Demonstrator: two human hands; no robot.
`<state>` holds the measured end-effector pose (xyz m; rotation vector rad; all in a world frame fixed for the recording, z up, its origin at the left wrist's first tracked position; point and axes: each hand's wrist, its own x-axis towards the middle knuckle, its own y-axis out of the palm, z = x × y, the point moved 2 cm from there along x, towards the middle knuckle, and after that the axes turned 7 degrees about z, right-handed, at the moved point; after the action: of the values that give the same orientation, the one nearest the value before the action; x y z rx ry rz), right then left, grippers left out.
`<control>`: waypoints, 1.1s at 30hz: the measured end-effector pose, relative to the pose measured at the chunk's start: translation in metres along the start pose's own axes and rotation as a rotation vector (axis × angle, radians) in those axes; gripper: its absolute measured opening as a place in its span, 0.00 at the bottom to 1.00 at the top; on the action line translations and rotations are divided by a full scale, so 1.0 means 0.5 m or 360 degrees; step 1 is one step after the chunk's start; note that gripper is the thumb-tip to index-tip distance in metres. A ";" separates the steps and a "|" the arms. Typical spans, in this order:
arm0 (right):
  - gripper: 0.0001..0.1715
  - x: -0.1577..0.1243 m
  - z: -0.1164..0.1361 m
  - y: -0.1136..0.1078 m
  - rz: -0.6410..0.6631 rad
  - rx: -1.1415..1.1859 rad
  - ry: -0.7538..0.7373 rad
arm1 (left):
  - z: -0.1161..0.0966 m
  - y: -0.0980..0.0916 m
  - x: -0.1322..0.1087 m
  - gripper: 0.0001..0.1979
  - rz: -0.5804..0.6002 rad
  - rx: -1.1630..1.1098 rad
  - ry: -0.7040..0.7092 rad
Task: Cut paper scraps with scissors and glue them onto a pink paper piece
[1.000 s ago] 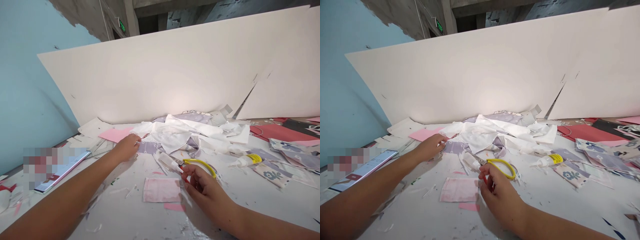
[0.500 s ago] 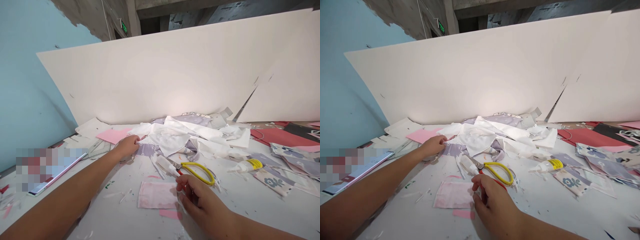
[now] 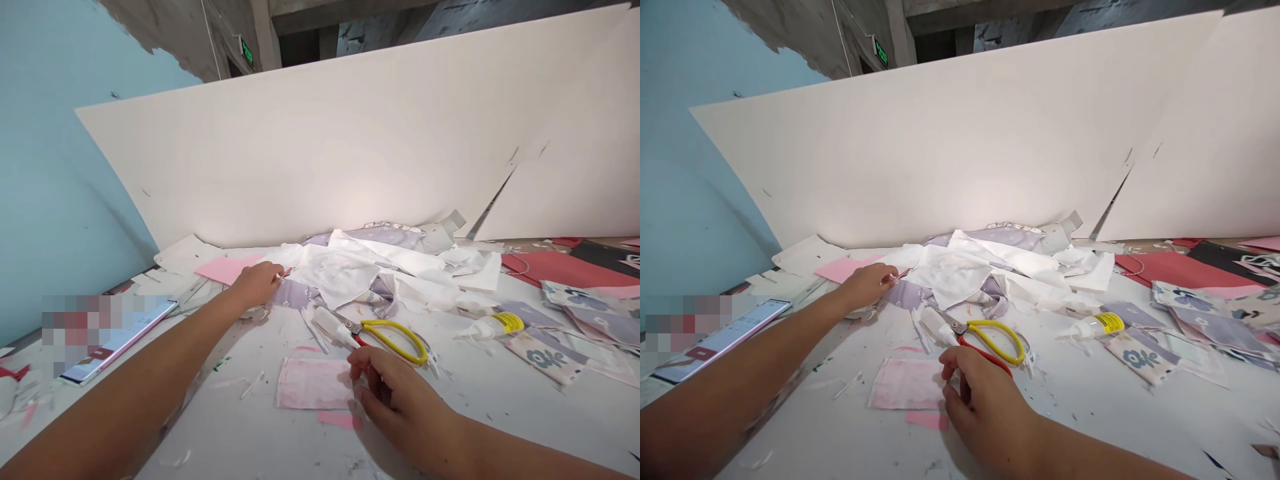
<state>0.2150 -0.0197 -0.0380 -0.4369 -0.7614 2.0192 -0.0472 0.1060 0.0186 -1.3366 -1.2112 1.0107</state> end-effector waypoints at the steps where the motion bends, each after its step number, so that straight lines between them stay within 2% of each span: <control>1: 0.10 0.000 0.000 0.000 -0.0005 -0.0006 -0.0005 | -0.003 -0.010 -0.004 0.10 0.0010 -0.0019 -0.0006; 6: 0.10 0.000 0.003 0.000 0.0004 0.0058 -0.0027 | -0.034 -0.059 -0.050 0.10 0.0173 -0.0187 0.0085; 10: 0.09 0.003 0.004 0.000 -0.0037 0.0115 0.0003 | -0.057 -0.071 -0.087 0.14 0.0304 -0.0294 0.0147; 13: 0.11 0.004 0.005 0.000 -0.0044 0.0119 0.0008 | -0.061 -0.049 -0.091 0.19 0.0388 -0.0310 0.0218; 16: 0.12 -0.001 0.009 0.001 -0.0045 0.0112 0.0021 | -0.054 -0.007 -0.086 0.30 0.0487 -0.0305 0.0244; 18: 0.12 -0.004 0.011 0.002 -0.0032 0.0084 0.0032 | -0.047 0.022 -0.085 0.26 0.0523 -0.0314 0.0250; 21: 0.11 -0.006 0.012 0.002 -0.0019 0.0058 0.0032 | -0.042 0.048 -0.089 0.14 0.0473 -0.0379 0.0293; 24: 0.12 -0.005 0.010 0.002 -0.0021 0.0064 0.0020 | -0.043 0.050 -0.095 0.11 0.0349 -0.0498 0.0304; 30: 0.13 -0.001 0.008 0.002 -0.0014 0.0051 -0.0025 | -0.033 0.008 -0.081 0.12 -0.0024 -0.0881 0.0059; 33: 0.12 -0.003 0.007 0.003 -0.0003 0.0065 -0.0008 | -0.035 -0.013 -0.078 0.12 -0.0054 -0.1088 -0.0019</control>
<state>0.2128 -0.0230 -0.0364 -0.4074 -0.7219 2.0316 -0.0364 0.0645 0.0254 -1.8155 -1.6654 0.5882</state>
